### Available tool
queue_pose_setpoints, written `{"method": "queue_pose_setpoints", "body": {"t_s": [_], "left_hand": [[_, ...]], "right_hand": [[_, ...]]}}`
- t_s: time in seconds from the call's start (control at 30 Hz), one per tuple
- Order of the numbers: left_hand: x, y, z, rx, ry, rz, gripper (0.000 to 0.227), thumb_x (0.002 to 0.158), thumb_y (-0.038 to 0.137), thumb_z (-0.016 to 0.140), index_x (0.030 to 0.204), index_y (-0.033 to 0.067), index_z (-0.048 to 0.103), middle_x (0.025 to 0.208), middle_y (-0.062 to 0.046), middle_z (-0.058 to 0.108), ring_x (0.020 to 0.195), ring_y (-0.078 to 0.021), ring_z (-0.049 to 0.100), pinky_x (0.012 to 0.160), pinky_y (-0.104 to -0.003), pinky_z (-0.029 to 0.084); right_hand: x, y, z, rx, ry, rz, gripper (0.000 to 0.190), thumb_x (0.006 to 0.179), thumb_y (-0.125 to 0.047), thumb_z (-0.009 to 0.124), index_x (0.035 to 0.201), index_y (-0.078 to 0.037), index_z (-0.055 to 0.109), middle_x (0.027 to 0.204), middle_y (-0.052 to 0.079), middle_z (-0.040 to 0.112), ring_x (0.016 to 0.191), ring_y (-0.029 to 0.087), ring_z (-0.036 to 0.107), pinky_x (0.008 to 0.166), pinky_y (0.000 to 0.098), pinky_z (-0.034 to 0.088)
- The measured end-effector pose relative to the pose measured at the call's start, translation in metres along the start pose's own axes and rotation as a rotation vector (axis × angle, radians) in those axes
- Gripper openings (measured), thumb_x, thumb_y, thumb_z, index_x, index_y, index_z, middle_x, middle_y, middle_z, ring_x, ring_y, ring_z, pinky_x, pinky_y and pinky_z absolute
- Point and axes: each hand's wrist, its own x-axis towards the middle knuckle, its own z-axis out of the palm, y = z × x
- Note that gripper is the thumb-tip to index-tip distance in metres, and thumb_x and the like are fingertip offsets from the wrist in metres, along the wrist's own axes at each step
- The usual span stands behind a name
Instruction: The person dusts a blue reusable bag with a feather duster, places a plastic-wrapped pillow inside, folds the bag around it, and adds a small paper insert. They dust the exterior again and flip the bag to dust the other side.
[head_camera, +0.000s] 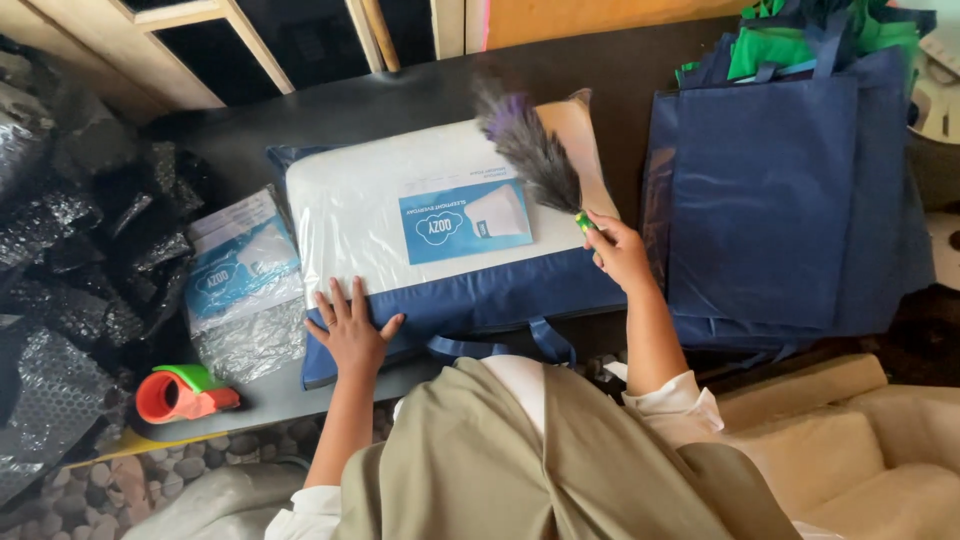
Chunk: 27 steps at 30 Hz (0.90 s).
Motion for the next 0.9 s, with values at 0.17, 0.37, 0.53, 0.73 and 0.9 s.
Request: {"method": "queue_pose_setpoints", "body": {"t_s": [0.17,0.37,0.53,0.73,0.9], "left_hand": [[0.0,-0.002,0.002,-0.013,-0.003,0.002,0.107,0.074,0.082,0.056,0.163,0.0254,0.037,0.17,-0.015,0.029,0.157,-0.0445,0.019,0.116,-0.075,0.006],[-0.001,-0.004,0.007,0.0,0.036,0.021,0.101,0.075,0.08,0.059,0.155,0.0191,0.048,0.169,-0.017,0.033,0.156,-0.0461,0.023,0.116,-0.073,0.006],[0.001,-0.001,0.005,-0.026,0.051,0.021,0.105,0.075,0.08,0.058,0.161,0.022,0.042,0.17,-0.016,0.03,0.155,-0.0468,0.021,0.115,-0.075,0.006],[0.0,-0.003,0.007,-0.031,0.086,0.037,0.103,0.076,0.078,0.06,0.161,0.0208,0.043,0.169,-0.018,0.032,0.154,-0.0481,0.023,0.114,-0.075,0.007],[-0.001,-0.006,0.012,-0.031,0.099,0.049,0.1,0.079,0.08,0.058,0.155,0.0159,0.05,0.168,-0.019,0.034,0.154,-0.0479,0.025,0.115,-0.074,0.007]], "right_hand": [[-0.017,-0.011,-0.007,0.044,-0.288,0.056,0.039,0.098,-0.009,0.066,0.137,-0.006,0.063,0.083,0.023,0.072,0.043,0.017,0.056,0.031,0.0221,0.041],[-0.005,0.0,-0.013,-0.062,-0.444,0.135,0.039,0.096,-0.006,0.065,0.135,-0.002,0.064,0.084,0.023,0.075,0.044,0.016,0.057,0.032,0.02,0.039],[0.014,0.005,-0.003,0.012,-0.135,0.016,0.039,0.101,-0.014,0.068,0.14,-0.011,0.063,0.086,0.022,0.073,0.044,0.018,0.059,0.029,0.0244,0.042],[-0.014,-0.028,-0.002,0.079,-0.255,0.064,0.038,0.099,-0.008,0.065,0.137,-0.003,0.062,0.081,0.023,0.07,0.043,0.017,0.054,0.031,0.0224,0.039],[-0.028,-0.038,-0.002,-0.053,-0.444,0.158,0.037,0.093,-0.006,0.068,0.129,0.004,0.065,0.082,0.024,0.074,0.044,0.014,0.055,0.032,0.0189,0.039]]}}
